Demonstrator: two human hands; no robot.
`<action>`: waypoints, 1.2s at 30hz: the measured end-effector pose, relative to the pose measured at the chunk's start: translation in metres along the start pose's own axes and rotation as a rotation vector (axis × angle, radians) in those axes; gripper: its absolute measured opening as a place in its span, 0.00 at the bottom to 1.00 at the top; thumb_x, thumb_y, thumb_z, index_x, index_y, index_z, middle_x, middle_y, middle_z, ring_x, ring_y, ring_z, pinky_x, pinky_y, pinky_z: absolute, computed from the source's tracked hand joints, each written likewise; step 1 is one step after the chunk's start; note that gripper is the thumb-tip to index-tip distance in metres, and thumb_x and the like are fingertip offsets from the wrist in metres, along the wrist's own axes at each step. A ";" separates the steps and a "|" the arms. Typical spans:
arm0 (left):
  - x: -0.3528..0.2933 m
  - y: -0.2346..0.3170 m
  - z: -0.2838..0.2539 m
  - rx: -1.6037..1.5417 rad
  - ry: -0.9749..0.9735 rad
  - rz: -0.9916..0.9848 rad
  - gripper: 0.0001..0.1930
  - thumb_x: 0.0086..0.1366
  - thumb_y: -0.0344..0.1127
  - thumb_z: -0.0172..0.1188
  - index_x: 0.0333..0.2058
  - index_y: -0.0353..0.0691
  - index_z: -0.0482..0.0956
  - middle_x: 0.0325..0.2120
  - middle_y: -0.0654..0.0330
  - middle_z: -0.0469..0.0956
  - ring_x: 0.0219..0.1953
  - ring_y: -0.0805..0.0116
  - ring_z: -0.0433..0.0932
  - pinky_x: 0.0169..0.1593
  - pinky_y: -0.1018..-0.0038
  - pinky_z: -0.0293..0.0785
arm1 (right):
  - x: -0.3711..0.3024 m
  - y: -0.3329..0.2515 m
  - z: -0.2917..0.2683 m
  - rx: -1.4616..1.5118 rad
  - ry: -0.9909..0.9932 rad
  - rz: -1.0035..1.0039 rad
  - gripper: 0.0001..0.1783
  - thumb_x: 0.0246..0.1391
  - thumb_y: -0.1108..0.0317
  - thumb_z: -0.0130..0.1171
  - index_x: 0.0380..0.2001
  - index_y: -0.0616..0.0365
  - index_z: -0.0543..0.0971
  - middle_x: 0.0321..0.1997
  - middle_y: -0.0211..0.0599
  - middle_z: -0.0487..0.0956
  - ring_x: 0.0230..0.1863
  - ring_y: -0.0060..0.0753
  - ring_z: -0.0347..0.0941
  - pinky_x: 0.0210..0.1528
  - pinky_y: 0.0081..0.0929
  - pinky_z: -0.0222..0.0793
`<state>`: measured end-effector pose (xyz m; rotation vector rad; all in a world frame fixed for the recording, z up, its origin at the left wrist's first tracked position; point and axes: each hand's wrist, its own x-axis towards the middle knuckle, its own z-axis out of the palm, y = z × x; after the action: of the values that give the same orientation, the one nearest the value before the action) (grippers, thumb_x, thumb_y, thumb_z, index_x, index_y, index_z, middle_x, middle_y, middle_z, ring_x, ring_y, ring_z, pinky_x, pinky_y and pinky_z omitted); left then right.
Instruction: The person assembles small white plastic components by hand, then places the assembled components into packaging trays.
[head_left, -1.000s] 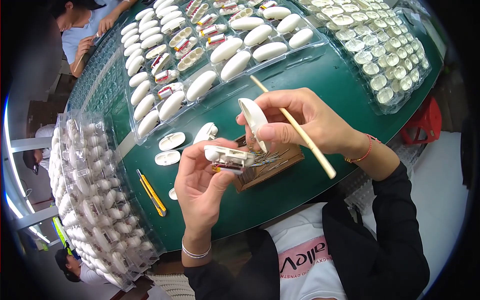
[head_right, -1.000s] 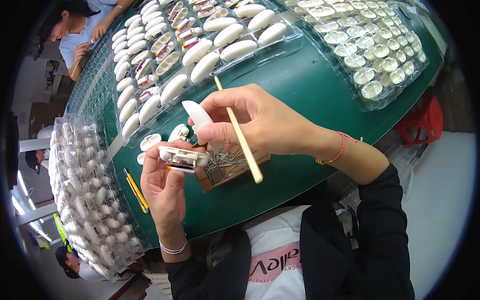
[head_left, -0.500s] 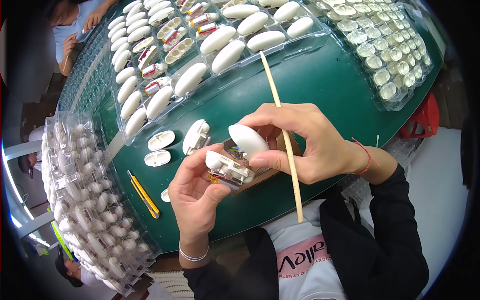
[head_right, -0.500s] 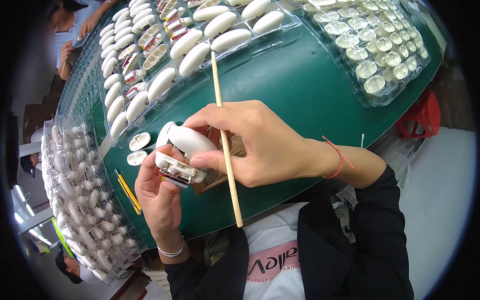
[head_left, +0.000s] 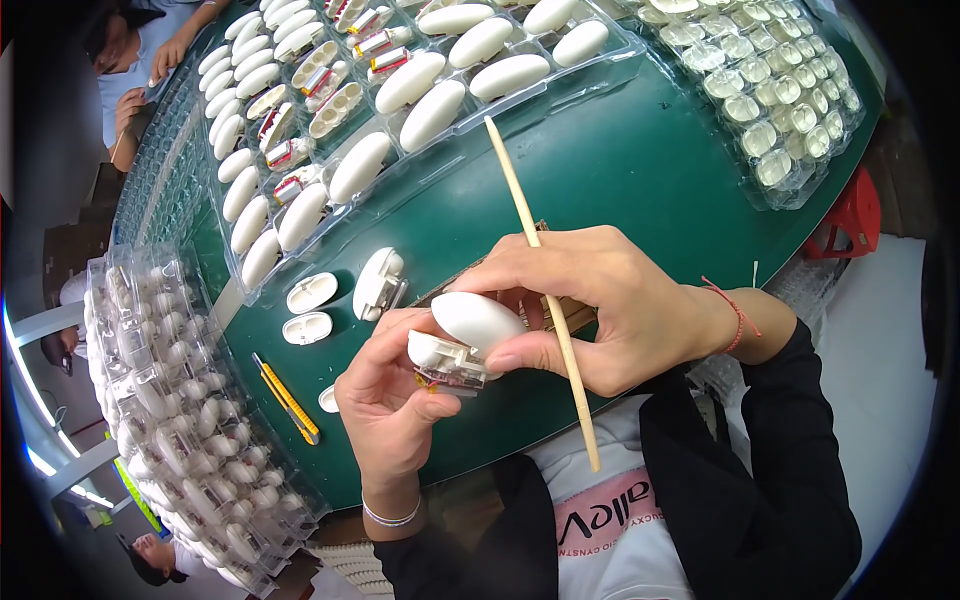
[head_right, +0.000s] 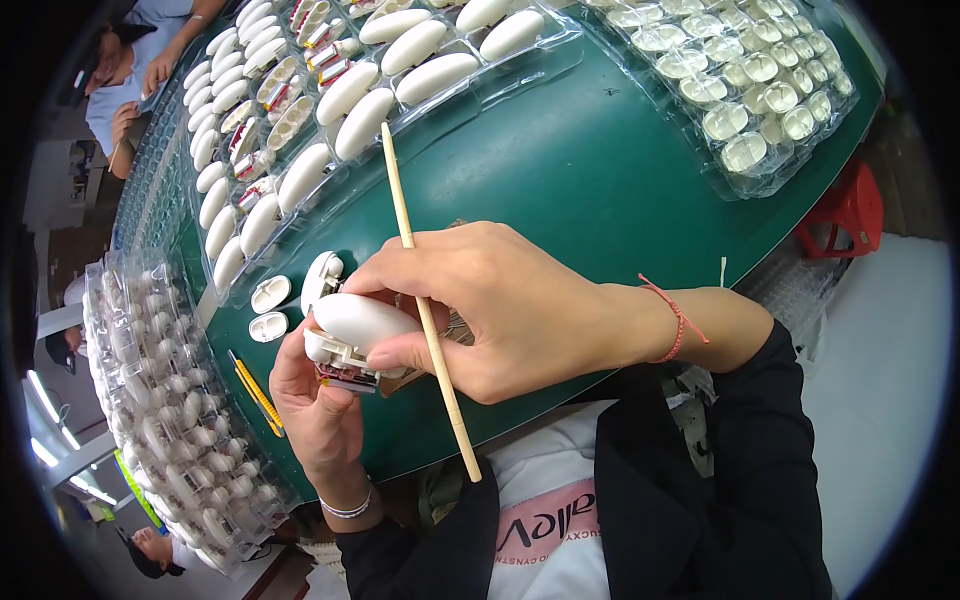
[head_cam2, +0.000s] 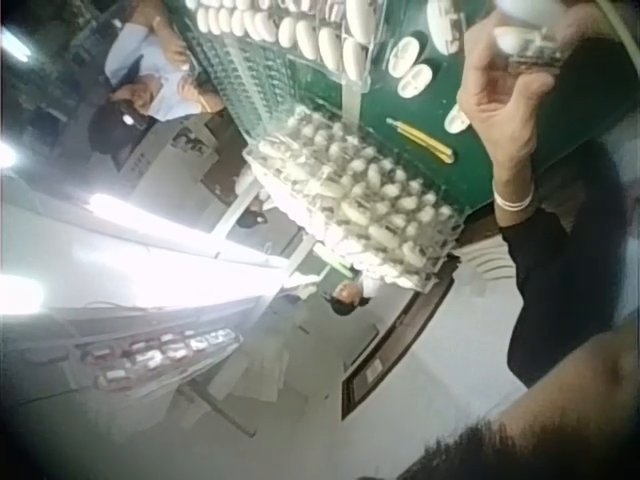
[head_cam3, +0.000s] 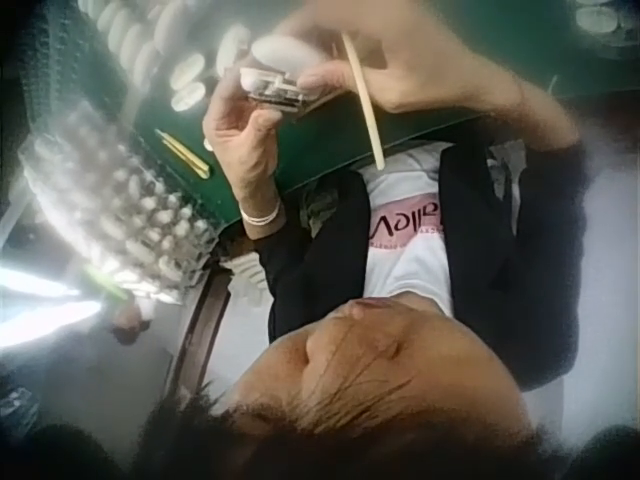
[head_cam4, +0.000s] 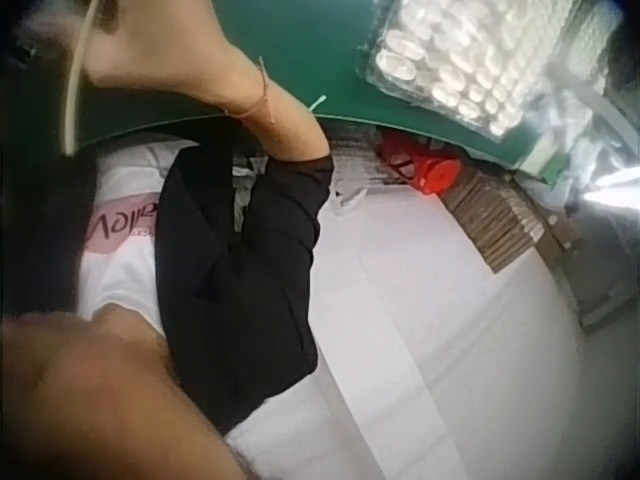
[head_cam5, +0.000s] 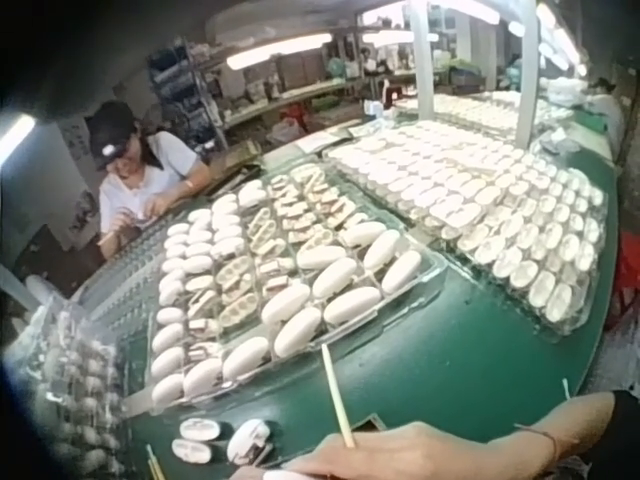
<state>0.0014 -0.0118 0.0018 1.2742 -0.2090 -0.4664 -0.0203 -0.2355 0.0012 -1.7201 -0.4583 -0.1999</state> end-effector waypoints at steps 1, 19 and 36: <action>0.000 0.000 0.001 -0.011 0.000 0.003 0.33 0.48 0.37 0.76 0.52 0.32 0.75 0.45 0.54 0.74 0.48 0.67 0.73 0.51 0.72 0.71 | 0.000 0.000 0.000 0.000 0.002 0.001 0.23 0.46 0.66 0.70 0.46 0.62 0.78 0.35 0.41 0.80 0.30 0.36 0.77 0.32 0.26 0.71; -0.001 -0.002 0.009 0.069 -0.011 0.156 0.37 0.39 0.31 0.79 0.50 0.27 0.74 0.42 0.55 0.74 0.45 0.67 0.76 0.48 0.72 0.74 | 0.002 0.000 -0.005 0.540 -0.264 0.436 0.22 0.50 0.72 0.67 0.51 0.62 0.78 0.47 0.42 0.81 0.44 0.27 0.77 0.46 0.23 0.74; 0.008 0.002 0.006 0.783 -0.173 0.451 0.35 0.37 0.43 0.79 0.45 0.36 0.76 0.40 0.53 0.77 0.38 0.64 0.76 0.41 0.72 0.72 | 0.003 -0.010 -0.009 0.474 -0.222 0.514 0.14 0.54 0.66 0.64 0.38 0.68 0.81 0.29 0.38 0.81 0.26 0.17 0.72 0.30 0.21 0.68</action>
<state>0.0068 -0.0197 0.0049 1.8797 -0.8681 -0.0894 -0.0205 -0.2426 0.0132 -1.3393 -0.1874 0.4438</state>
